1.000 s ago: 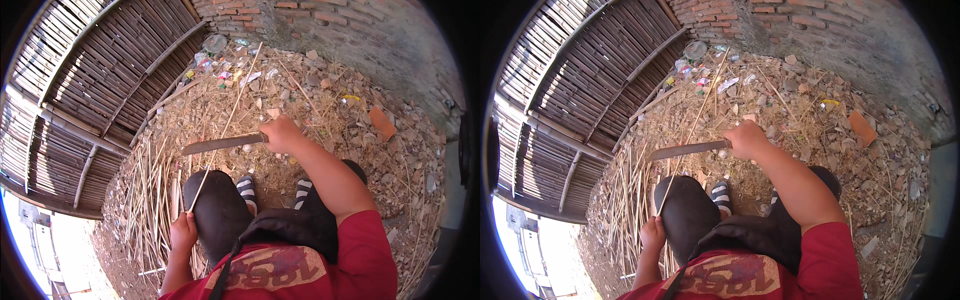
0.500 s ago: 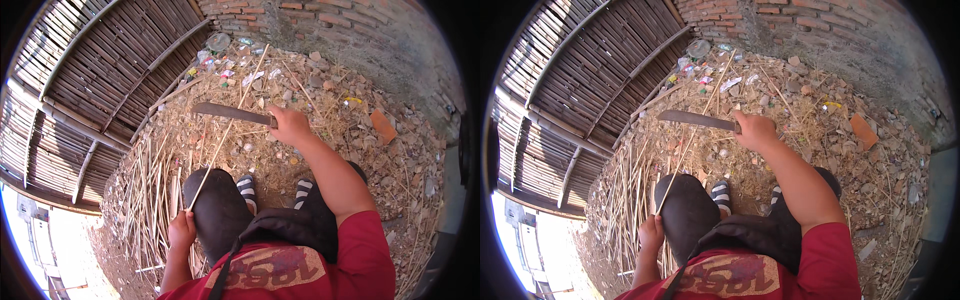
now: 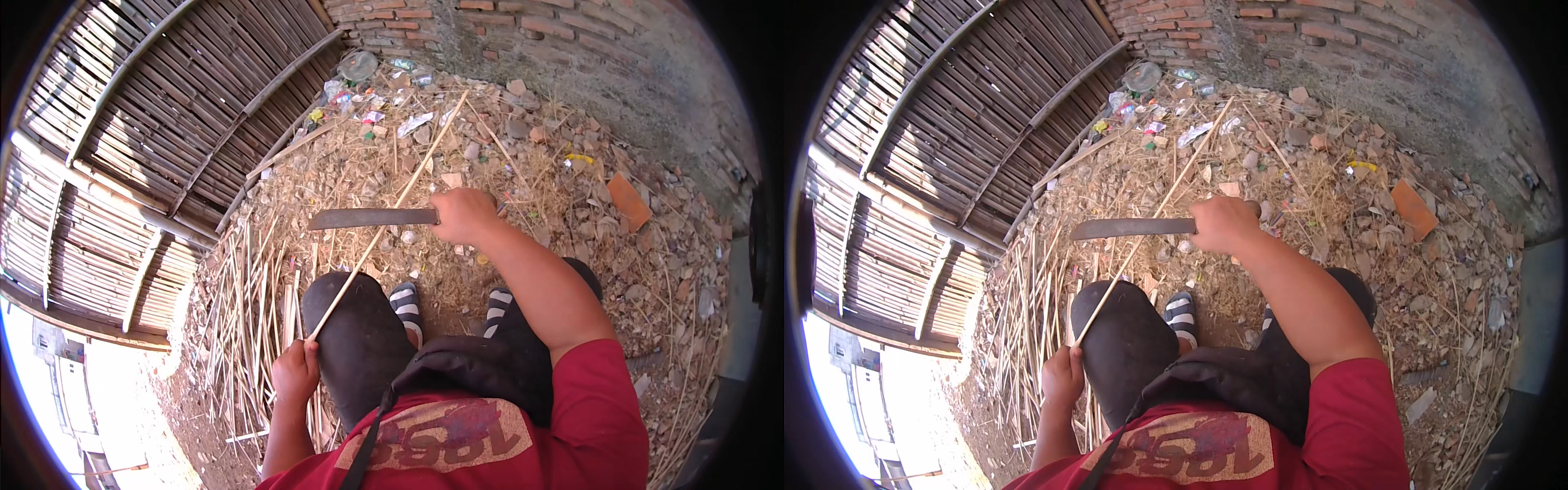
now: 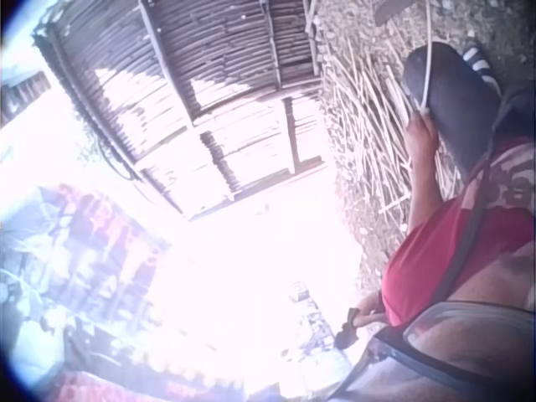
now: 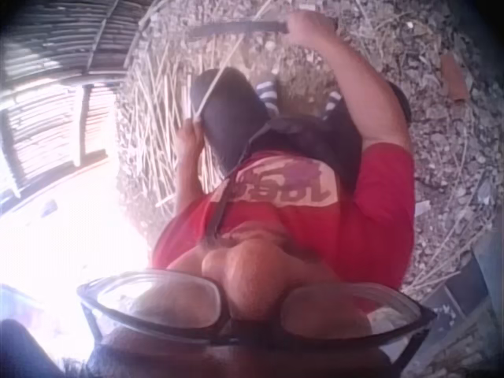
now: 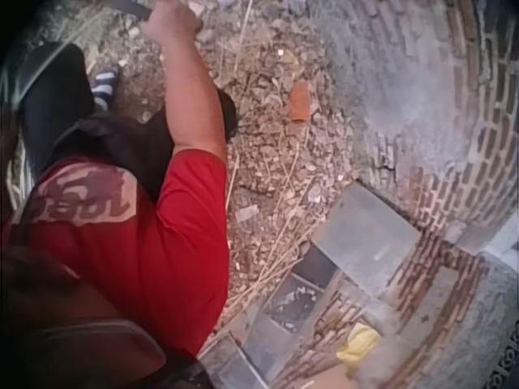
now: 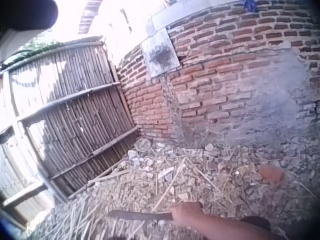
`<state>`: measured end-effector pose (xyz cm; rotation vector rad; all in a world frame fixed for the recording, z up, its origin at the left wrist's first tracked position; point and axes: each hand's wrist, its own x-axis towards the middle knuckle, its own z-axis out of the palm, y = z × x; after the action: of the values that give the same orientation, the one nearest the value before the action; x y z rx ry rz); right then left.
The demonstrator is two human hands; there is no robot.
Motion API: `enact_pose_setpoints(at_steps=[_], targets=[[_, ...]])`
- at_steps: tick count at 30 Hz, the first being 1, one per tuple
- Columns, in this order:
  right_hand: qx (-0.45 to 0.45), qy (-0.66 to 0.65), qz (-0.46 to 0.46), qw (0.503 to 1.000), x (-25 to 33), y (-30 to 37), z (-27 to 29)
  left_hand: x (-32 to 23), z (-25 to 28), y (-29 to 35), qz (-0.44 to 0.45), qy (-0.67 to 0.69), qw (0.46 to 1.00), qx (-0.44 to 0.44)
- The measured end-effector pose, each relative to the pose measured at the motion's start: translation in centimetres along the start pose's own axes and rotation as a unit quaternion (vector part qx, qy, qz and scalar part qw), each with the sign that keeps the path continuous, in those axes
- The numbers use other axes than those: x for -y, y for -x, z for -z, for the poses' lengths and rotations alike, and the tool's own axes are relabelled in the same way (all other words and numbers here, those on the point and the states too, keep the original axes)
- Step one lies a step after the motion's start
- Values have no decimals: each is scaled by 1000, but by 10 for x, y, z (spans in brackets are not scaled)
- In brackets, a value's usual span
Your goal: The person uses a large blade to shave or trim a thin bamboo stick while sitting on the ground.
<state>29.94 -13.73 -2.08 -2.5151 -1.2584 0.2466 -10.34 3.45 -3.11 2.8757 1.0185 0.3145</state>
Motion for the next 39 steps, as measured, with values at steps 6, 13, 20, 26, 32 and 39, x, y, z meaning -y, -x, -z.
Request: enact_pose_setpoints(at_steps=[6, 13, 20, 26, 32, 39], targets=[[-21, -57, -26, 998, -18, -9, 2, 0, -3, 6, 1, -1, 1000, -3], [4, -92, -34, 995, -17, -6, -3, -4, -4, 2, -1, 15, 1000, 9], [8, 7, 50, 999, -2, -6, -6, -3, -3, -1, 1, 21, 1000, 22], [-64, -177, -163, 968, -38, -15, -5, -7, 1, 2, 7, 6, 1000, 22], [-11, 25, 100, 995, -5, -10, -17, -10, 1, 0, 6, 21, 1000, 23], [-56, -156, -95, 982, -33, -20, -14, -2, -2, 6, -5, 34, 999, 13]])
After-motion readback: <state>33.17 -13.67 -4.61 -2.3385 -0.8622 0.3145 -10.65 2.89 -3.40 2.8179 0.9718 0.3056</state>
